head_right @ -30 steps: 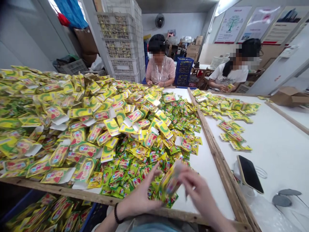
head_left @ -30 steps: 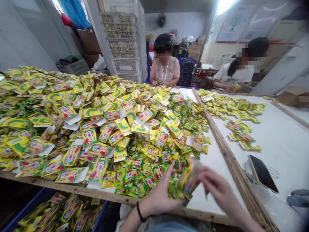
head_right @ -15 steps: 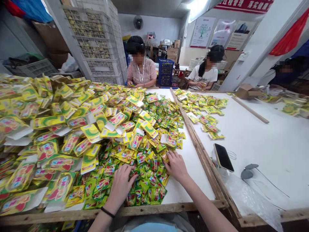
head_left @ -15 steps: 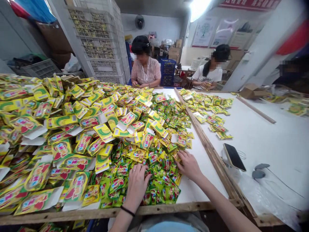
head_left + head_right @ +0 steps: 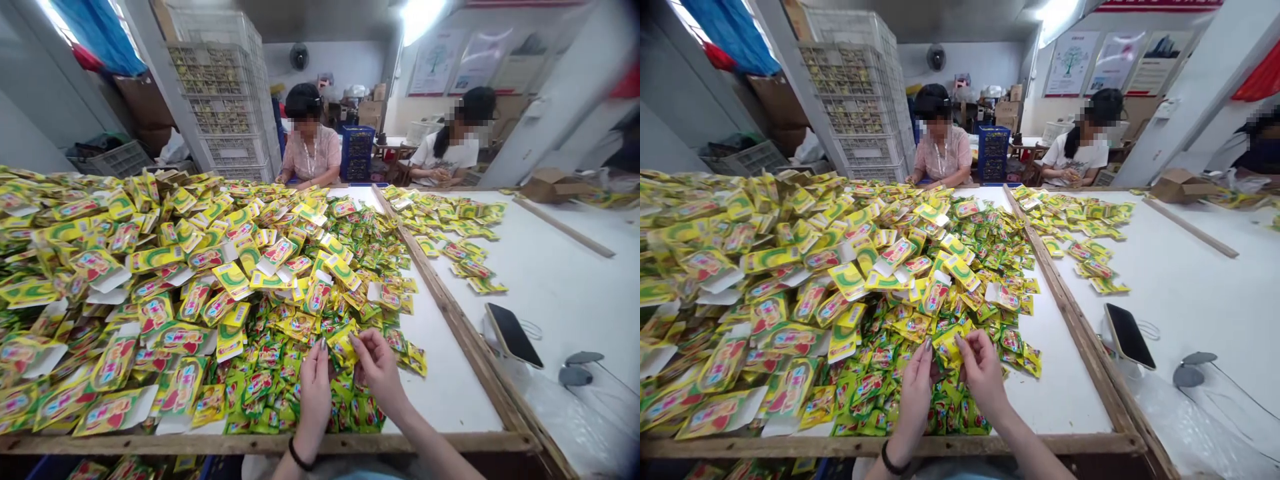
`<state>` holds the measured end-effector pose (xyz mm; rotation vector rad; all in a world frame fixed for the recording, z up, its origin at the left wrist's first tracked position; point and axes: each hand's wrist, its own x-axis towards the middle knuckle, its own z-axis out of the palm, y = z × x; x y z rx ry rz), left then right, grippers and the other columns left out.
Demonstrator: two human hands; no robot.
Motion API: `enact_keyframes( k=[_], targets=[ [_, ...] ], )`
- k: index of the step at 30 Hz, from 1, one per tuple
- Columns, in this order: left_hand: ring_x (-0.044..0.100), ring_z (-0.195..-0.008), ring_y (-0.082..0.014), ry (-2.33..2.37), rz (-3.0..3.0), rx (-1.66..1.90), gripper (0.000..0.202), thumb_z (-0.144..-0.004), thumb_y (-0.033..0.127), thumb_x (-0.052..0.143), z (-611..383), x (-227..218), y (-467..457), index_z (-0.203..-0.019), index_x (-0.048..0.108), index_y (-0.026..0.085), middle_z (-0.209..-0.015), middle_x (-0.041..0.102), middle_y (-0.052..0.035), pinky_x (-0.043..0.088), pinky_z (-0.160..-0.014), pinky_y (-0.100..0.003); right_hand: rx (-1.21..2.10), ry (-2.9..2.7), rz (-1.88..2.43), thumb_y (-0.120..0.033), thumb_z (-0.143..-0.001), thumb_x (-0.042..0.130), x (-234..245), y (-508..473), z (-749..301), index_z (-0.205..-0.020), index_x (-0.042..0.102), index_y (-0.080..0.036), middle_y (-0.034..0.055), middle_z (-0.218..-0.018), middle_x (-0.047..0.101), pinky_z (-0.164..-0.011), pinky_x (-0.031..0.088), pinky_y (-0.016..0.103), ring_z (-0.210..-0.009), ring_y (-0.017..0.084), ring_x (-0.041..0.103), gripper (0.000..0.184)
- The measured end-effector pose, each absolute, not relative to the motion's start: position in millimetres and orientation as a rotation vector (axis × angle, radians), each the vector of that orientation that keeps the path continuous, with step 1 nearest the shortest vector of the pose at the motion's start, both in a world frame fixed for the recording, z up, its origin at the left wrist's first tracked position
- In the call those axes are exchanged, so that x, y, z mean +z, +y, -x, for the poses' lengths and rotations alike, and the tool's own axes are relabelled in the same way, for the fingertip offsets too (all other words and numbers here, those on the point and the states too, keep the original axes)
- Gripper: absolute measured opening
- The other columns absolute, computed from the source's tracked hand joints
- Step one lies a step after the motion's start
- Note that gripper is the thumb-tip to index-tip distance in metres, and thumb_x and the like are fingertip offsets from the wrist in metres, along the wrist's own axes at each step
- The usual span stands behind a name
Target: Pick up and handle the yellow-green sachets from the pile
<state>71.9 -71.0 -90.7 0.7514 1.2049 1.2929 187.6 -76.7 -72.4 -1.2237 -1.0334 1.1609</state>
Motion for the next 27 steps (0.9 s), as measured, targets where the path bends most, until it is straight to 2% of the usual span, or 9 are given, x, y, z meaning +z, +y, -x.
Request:
enact_keyframes(
  k=[6, 8, 11, 13, 15, 17, 20, 24, 27],
  targets=[
    [0.061, -0.099, -0.0262, 1.019, -0.715, 1.255, 0.05, -0.064, 0.044, 0.072, -93.5, -80.0, -70.5, -0.1, 0.06, 0.013, -0.102, 0.067, -0.0141, 0.048, -0.089, -0.037, 0.683, -1.237, 1.372, -0.038, -0.087, 0.05, -87.4, -78.2, -193.5, -0.079, 0.049, -0.02, -0.001, -0.068, 0.052, -0.054, 0.042, 0.024, -0.059, 0.013, 0.05, 0.02],
    [0.06, -0.104, -0.0266, 0.977, -0.738, 1.194, 0.047, -0.066, 0.042, 0.071, -97.9, -83.0, -67.3, -0.101, 0.06, 0.013, -0.105, 0.067, -0.0149, 0.045, -0.095, -0.039, 0.587, -1.303, 1.424, -0.038, -0.083, 0.057, -88.0, -77.9, -209.0, -0.093, 0.053, -0.019, 0.004, -0.084, 0.058, -0.065, 0.046, 0.028, -0.073, 0.016, 0.055, 0.022],
    [0.056, -0.11, -0.0275, 1.022, -0.864, 1.14, 0.045, -0.072, 0.045, 0.063, -110.5, -93.6, -65.9, -0.104, 0.059, 0.013, -0.111, 0.064, -0.0155, 0.04, -0.1, -0.043, 0.789, -1.309, 1.337, -0.039, -0.079, 0.061, -83.7, -77.8, -233.7, -0.121, 0.044, -0.021, 0.0098, -0.111, 0.056, -0.078, 0.049, 0.033, -0.098, 0.022, 0.056, 0.049],
    [0.047, -0.12, -0.028, 1.112, -1.099, 1.166, 0.039, -0.079, 0.044, 0.055, -122.9, -98.7, -63.8, -0.103, 0.06, 0.014, -0.121, 0.057, -0.0162, 0.034, -0.105, -0.046, 1.011, -1.313, 1.218, -0.039, -0.084, 0.056, -78.2, -79.1, -251.8, -0.118, 0.048, -0.021, 0.0083, -0.104, 0.061, -0.077, 0.05, 0.033, -0.095, 0.021, 0.059, 0.04],
    [0.033, -0.131, -0.0273, 1.206, -1.437, 1.192, 0.034, -0.086, 0.04, 0.043, -136.0, -97.4, -54.8, -0.102, 0.062, 0.017, -0.133, 0.046, -0.0143, 0.026, -0.109, -0.049, 1.027, -1.332, 1.226, -0.038, -0.087, 0.05, -73.9, -83.2, -272.1, -0.108, 0.054, -0.019, 0.0055, -0.091, 0.065, -0.074, 0.05, 0.031, -0.084, 0.02, 0.062, 0.028],
    [0.018, -0.137, -0.0273, 1.314, -1.794, 1.18, 0.035, -0.089, 0.037, 0.037, -147.0, -89.9, -35.3, -0.111, 0.059, 0.02, -0.14, 0.037, -0.0117, 0.02, -0.111, -0.051, 0.838, -1.445, 1.387, -0.035, -0.089, 0.046, -75.8, -91.5, -292.7, -0.102, 0.056, -0.019, 0.0046, -0.087, 0.065, -0.072, 0.049, 0.029, -0.079, 0.019, 0.062, 0.022],
    [0.002, -0.139, -0.0316, 1.514, -2.231, 1.151, 0.041, -0.087, 0.039, 0.043, -158.2, -77.8, 8.6, -0.121, 0.051, 0.018, -0.147, 0.024, -0.0138, 0.013, -0.111, -0.057, 0.48, -1.801, 1.673, -0.026, -0.091, 0.041, -95.8, -109.9, -316.0, -0.093, 0.057, -0.018, 0.0066, -0.083, 0.065, -0.066, 0.046, 0.029, -0.075, 0.02, 0.061, 0.018],
    [-0.008, -0.138, -0.0373, 1.616, -2.5, 1.095, 0.03, -0.083, 0.039, 0.049, -169.7, -78.5, 54.8, -0.09, 0.062, 0.013, -0.147, 0.021, -0.0175, 0.011, -0.11, -0.059, 0.353, -2.042, 1.76, -0.019, -0.089, 0.041, -123.9, -124.0, -330.4, -0.084, 0.059, -0.018, 0.0073, -0.074, 0.067, -0.061, 0.046, 0.028, -0.068, 0.021, 0.064, 0.019],
    [-0.011, -0.138, -0.0364, 1.541, -2.535, 1.052, 0.021, -0.085, 0.032, 0.048, -172.8, -78.1, 56.2, -0.078, 0.059, 0.016, -0.145, 0.029, -0.0135, 0.011, -0.109, -0.062, 0.479, -1.745, 1.705, -0.028, -0.091, 0.043, -109.6, -113.8, -343.2, -0.093, 0.059, -0.02, 0.0076, -0.084, 0.069, -0.064, 0.048, 0.028, -0.072, 0.02, 0.065, 0.019]
  ],
)
